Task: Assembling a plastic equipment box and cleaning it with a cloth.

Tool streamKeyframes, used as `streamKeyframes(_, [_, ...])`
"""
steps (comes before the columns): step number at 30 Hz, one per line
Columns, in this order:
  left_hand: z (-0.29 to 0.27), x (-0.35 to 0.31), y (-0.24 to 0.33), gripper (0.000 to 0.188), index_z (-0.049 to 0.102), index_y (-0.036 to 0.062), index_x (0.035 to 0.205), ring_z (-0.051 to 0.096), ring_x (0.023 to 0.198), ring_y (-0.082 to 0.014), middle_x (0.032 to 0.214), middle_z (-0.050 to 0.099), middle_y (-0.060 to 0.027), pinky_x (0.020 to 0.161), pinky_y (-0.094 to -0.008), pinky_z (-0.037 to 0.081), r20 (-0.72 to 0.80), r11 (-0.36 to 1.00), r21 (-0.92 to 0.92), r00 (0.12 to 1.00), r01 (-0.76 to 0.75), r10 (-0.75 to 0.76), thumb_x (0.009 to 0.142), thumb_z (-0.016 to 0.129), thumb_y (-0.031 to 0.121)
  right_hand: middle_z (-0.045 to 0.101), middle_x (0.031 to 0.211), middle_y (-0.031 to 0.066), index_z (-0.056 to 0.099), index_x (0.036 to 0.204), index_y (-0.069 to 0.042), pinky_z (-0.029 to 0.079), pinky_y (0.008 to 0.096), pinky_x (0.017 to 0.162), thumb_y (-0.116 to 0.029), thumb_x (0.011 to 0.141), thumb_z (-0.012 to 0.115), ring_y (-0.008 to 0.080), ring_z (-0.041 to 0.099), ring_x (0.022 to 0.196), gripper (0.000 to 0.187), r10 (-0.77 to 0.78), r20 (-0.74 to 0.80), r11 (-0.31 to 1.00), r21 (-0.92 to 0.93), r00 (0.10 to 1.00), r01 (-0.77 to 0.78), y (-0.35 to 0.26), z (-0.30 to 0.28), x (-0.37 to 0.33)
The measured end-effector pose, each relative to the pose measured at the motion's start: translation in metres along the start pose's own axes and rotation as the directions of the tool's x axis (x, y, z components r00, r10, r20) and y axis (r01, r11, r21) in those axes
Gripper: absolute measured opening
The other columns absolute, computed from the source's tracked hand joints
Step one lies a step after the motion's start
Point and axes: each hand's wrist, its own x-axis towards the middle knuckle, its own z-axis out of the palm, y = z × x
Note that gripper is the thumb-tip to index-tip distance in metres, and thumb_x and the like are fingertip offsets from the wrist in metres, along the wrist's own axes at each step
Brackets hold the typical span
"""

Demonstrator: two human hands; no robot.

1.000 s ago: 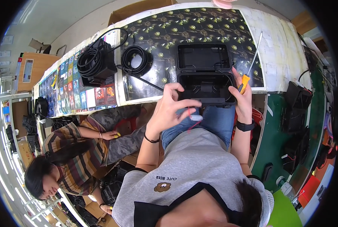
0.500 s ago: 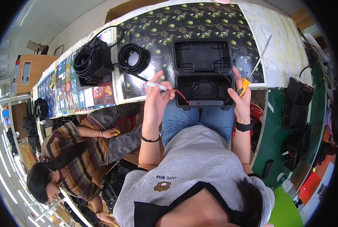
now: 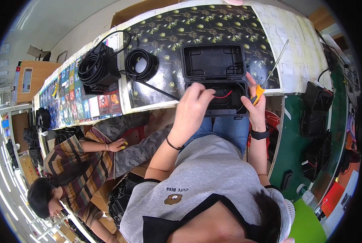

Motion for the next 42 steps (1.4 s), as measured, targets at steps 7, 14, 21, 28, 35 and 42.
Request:
streamKeyframes(7, [0.023, -0.007, 0.015, 0.072, 0.049, 0.0359, 0.148, 0.054, 0.078, -0.0257, 0.086, 0.053, -0.0085, 0.069, -0.0378, 0.053, 0.418, 0.974, 0.018, 0.886, -0.228, 0.200, 0.081, 0.069, 0.055, 0.046, 0.151, 0.0171, 0.042, 0.091, -0.013, 0.041, 0.0393, 0.110, 0.006, 0.079, 0.071, 0.0226, 0.052, 0.130, 0.036, 0.069, 0.014, 0.998, -0.005, 0.998, -0.069, 0.000, -0.005, 0.001])
streamKeyframes(14, [0.032, -0.024, 0.014, 0.075, 0.051, 0.0406, 0.146, 0.051, 0.075, -0.0176, 0.083, 0.051, -0.0019, 0.060, -0.0271, 0.054, 0.402, 0.856, 0.277, 0.862, -0.436, 0.310, 0.078, 0.065, 0.011, 0.060, 0.131, 0.0111, 0.055, 0.106, -0.005, 0.050, 0.0332, 0.096, -0.023, 0.095, 0.070, 0.0145, 0.061, 0.106, 0.026, 0.170, -0.143, 0.985, 0.003, 0.975, -0.172, -0.005, -0.026, 0.046])
streamKeyframes(21, [0.031, -0.024, 0.008, 0.063, 0.061, 0.0325, 0.135, 0.053, 0.076, -0.0171, 0.083, 0.052, 0.0005, 0.066, -0.0273, 0.055, 0.327, 0.891, 0.179, 0.879, -0.417, 0.346, 0.076, 0.068, 0.010, 0.068, 0.112, 0.0063, 0.054, 0.085, -0.008, 0.044, 0.0229, 0.080, -0.025, 0.093, 0.075, 0.0058, 0.054, 0.092, 0.028, 0.094, -0.056, 0.958, -0.266, 0.994, -0.105, -0.005, -0.023, 0.101])
streamKeyframes(28, [0.034, -0.009, 0.005, 0.045, 0.066, 0.0248, 0.112, 0.059, 0.079, -0.0183, 0.083, 0.056, -0.0005, 0.066, -0.0297, 0.054, 0.395, 0.915, 0.161, 0.874, -0.370, 0.284, 0.069, 0.077, 0.015, 0.069, 0.111, 0.0088, 0.047, 0.080, -0.010, 0.042, 0.0237, 0.093, -0.012, 0.092, 0.075, 0.0123, 0.058, 0.117, 0.030, 0.046, 0.001, 0.968, -0.249, 0.999, -0.044, -0.013, -0.005, 0.111])
streamKeyframes(35, [0.035, 0.011, -0.004, 0.041, 0.067, 0.0239, 0.108, 0.061, 0.081, -0.0183, 0.082, 0.057, 0.0007, 0.064, -0.0309, 0.054, 0.386, 0.917, 0.170, 0.880, -0.362, 0.276, 0.069, 0.078, 0.016, 0.064, 0.134, 0.0201, 0.041, 0.082, -0.013, 0.035, 0.0339, 0.110, -0.006, 0.094, 0.068, 0.0232, 0.052, 0.133, 0.030, -0.251, 0.020, 0.966, -0.067, 0.968, 0.251, -0.049, 0.006, 0.083])
streamKeyframes(42, [0.025, 0.031, -0.002, 0.056, 0.062, 0.0219, 0.125, 0.067, 0.097, -0.0258, 0.116, 0.060, -0.0063, 0.075, -0.0356, 0.057, 0.372, 0.974, 0.082, 0.913, -0.210, 0.166, 0.073, 0.082, 0.027, 0.063, 0.134, 0.0216, 0.039, 0.083, -0.014, 0.038, 0.0323, 0.107, -0.018, 0.094, 0.074, 0.0158, 0.056, 0.118, 0.036, -0.252, -0.108, 0.967, 0.006, 0.962, 0.254, -0.039, 0.024, 0.050])
